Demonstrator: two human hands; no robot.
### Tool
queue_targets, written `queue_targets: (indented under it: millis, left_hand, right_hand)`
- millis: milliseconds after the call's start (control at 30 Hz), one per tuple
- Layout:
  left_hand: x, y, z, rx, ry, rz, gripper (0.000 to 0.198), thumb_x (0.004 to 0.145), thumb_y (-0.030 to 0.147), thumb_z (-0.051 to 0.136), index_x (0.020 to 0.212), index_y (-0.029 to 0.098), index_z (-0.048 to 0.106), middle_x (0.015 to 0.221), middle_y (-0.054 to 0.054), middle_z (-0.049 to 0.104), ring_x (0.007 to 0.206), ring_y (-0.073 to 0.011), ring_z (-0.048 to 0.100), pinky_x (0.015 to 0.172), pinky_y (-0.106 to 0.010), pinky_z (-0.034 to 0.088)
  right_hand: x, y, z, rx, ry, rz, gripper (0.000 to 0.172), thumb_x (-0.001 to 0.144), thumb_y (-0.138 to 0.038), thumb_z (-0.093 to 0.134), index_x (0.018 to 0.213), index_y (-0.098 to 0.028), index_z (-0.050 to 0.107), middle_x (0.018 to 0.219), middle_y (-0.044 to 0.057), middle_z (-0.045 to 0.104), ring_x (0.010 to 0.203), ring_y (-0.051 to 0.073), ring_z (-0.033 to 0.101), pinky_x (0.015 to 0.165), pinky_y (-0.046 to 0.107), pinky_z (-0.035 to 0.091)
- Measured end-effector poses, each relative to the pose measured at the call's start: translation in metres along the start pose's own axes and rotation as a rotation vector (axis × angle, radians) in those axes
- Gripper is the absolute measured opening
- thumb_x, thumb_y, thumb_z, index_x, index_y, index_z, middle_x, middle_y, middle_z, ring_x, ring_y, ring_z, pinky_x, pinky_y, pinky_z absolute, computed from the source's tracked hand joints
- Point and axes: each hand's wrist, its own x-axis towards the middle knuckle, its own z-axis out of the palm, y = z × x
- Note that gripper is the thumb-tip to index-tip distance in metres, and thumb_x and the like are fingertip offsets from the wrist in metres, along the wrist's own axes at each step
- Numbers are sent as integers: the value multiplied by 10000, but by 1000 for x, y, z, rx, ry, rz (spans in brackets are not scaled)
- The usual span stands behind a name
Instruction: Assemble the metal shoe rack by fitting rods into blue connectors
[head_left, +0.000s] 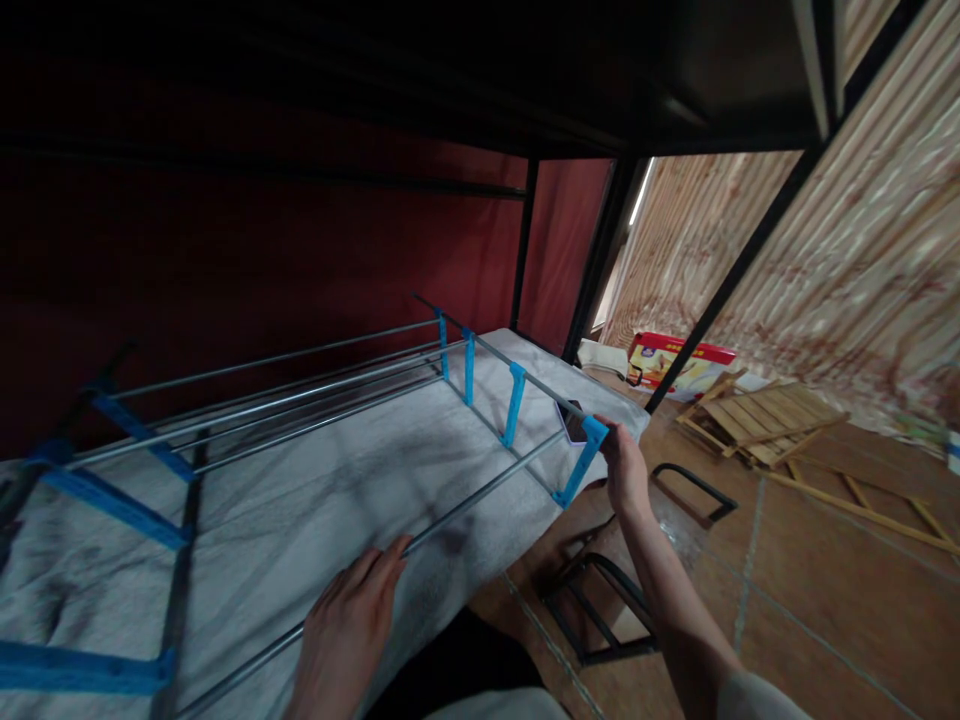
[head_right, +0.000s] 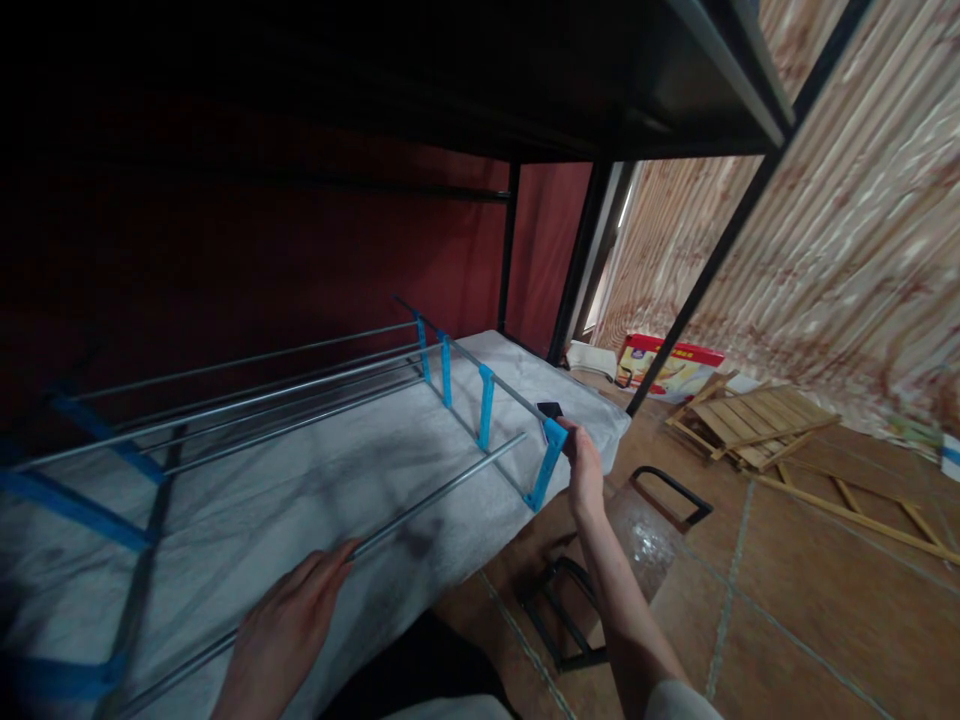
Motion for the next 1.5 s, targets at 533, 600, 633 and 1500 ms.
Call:
queue_targets:
  millis: [533, 600, 633, 1500]
  left_hand:
    - [-39, 11, 62, -24, -463, -89, 403, 984, 192, 346, 1266, 215, 633, 1097, -69, 710, 923, -202, 682, 845, -340, 527]
    - [-39, 12, 63, -36, -459, -82, 403, 985, 193, 344, 1266, 218, 633, 1079, -66, 712, 908, -200, 682, 838, -341, 526]
    - [-39, 14, 64, -41, -457, -75, 402, 983, 191, 347, 1263, 223, 635, 1072, -64, 713, 903, -200, 682, 834, -340, 525]
    - [-39, 15, 50, -124, -509, -128, 448, 962, 156, 311, 1270, 240, 625, 1141, -61, 709, 962, -197, 685, 847, -313, 530]
  right_hand:
    - [-47, 114, -16, -9, 92, 502, 170, 588, -337, 720, 666, -198, 660, 604, -23, 655, 606, 162, 547, 611, 290, 466]
    - [-47, 116, -15, -12, 97, 494, 151, 577, -315, 726, 651, -202, 658, 591, -31, 646, 601, 156, 533, 623, 289, 460]
    - [-47, 117, -15, -13, 100, 491, 142, 576, -307, 725, 646, -204, 658, 588, -34, 643, 602, 154, 529, 629, 290, 459]
    - [-64, 103, -8, 9, 54, 534, 125, 607, -268, 700, 683, -209, 620, 611, -53, 628, 620, 150, 527, 653, 288, 461]
